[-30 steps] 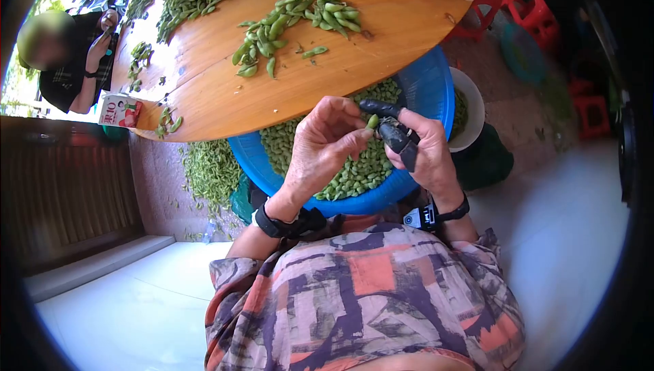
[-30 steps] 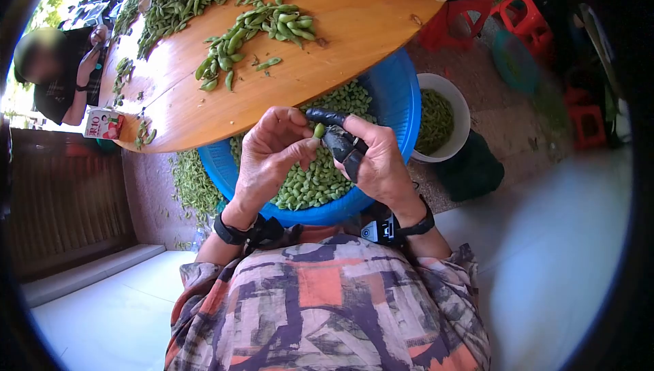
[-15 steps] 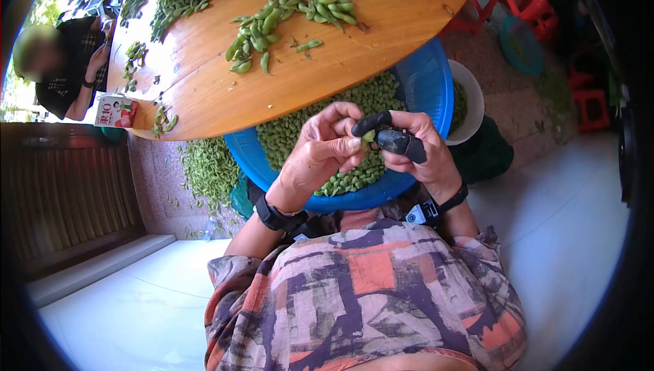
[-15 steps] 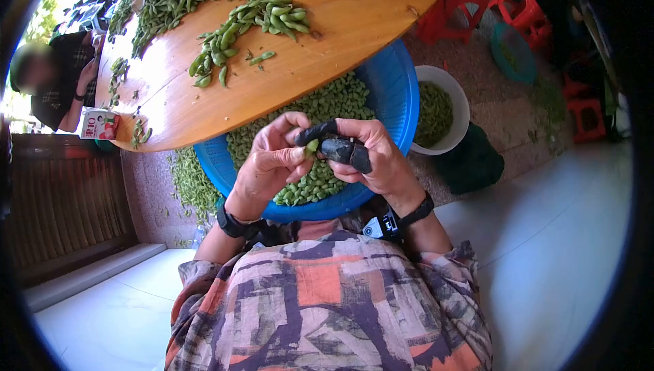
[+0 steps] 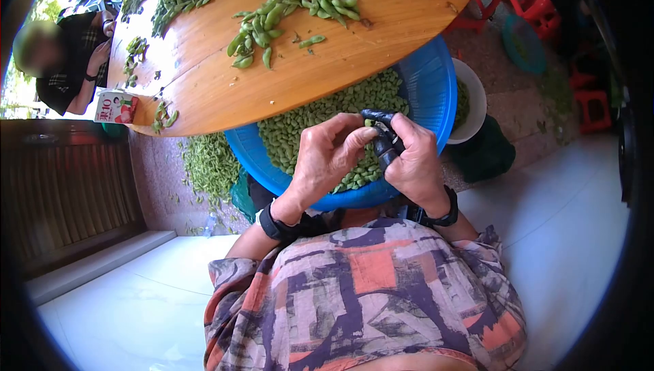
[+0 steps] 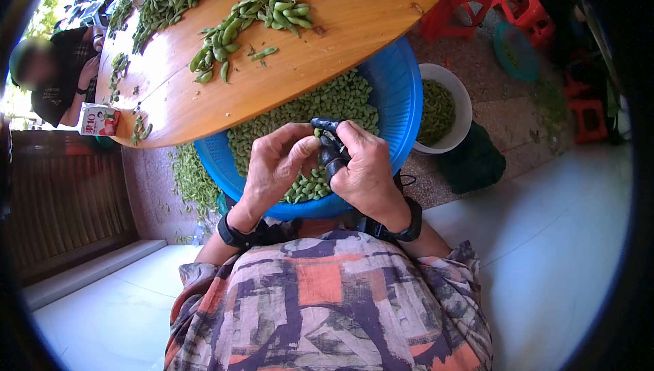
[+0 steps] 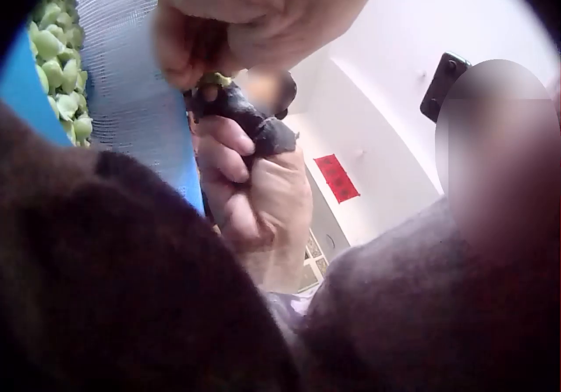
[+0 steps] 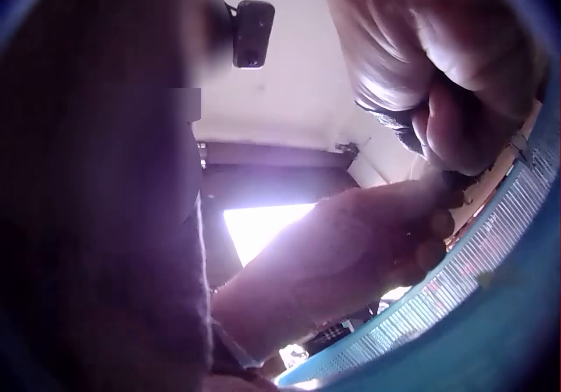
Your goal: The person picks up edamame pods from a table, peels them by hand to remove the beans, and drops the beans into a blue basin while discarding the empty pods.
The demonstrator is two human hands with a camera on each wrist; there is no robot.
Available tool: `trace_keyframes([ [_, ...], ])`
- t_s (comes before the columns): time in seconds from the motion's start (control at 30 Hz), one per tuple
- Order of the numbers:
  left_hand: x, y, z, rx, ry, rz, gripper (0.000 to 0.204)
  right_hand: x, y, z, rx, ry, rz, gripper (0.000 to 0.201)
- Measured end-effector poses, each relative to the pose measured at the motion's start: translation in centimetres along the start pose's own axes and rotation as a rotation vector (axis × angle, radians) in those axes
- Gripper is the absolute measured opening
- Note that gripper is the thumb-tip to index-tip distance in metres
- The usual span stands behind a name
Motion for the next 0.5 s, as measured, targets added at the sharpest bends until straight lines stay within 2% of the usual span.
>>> trace_keyframes([
  [0.07, -0.3, -1.8, -0.9, 0.470, -0.119, 0.144, 0.020, 0.0, -0.8, -0.2, 0.047, -0.015, 0.096, 0.013],
  [0.1, -0.4, -1.7, -1.0, 0.535, -0.170, 0.151, 0.020, 0.0, -0.7, -0.2, 0.046, -0.017, 0.095, 0.013],
  [0.2, -0.3, -2.3, -0.8, 0.450, -0.225, 0.174, 0.020, 0.1, 2.7, -1.6, -0.517, -0.248, -0.217, 0.013],
  [0.23, -0.3, -2.2, -0.7, 0.320, -0.216, 0.167, 0.021, 0.2, 3.1, -1.9, -0.811, -0.276, -0.174, 0.016],
  [0.27, -0.2, -2.2, -0.7, 0.320, -0.215, 0.167, 0.021, 0.1, 3.6, -1.9, -0.810, -0.277, -0.174, 0.016],
  [0.33, -0.1, -2.1, -1.0, 0.432, -0.258, 0.165, 0.020, 0.1, 4.7, -2.8, -1.104, -0.318, -0.258, 0.021],
  [0.37, -0.1, -2.2, -1.0, 0.432, -0.258, 0.165, 0.020, 0.1, 4.8, -2.7, -1.137, -0.338, -0.220, 0.022],
  [0.43, -0.2, -2.6, -1.5, 0.767, -0.247, 0.162, 0.018, 0.0, 4.4, -2.3, -1.091, -0.287, -0.152, 0.022],
  [0.5, -0.3, -2.6, -1.8, 0.862, -0.237, 0.147, 0.017, 0.0, 3.6, -1.9, -1.044, -0.236, -0.084, 0.022],
])
Point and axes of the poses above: each hand's wrist, its own x-axis away from the middle knuckle, its own z-axis out of the back of the hand, y = z × x, the point moved 8 cm from there along -x, towards the middle knuckle, and after that the axes turned 11 degrees about -y, right-handed, at the moved point
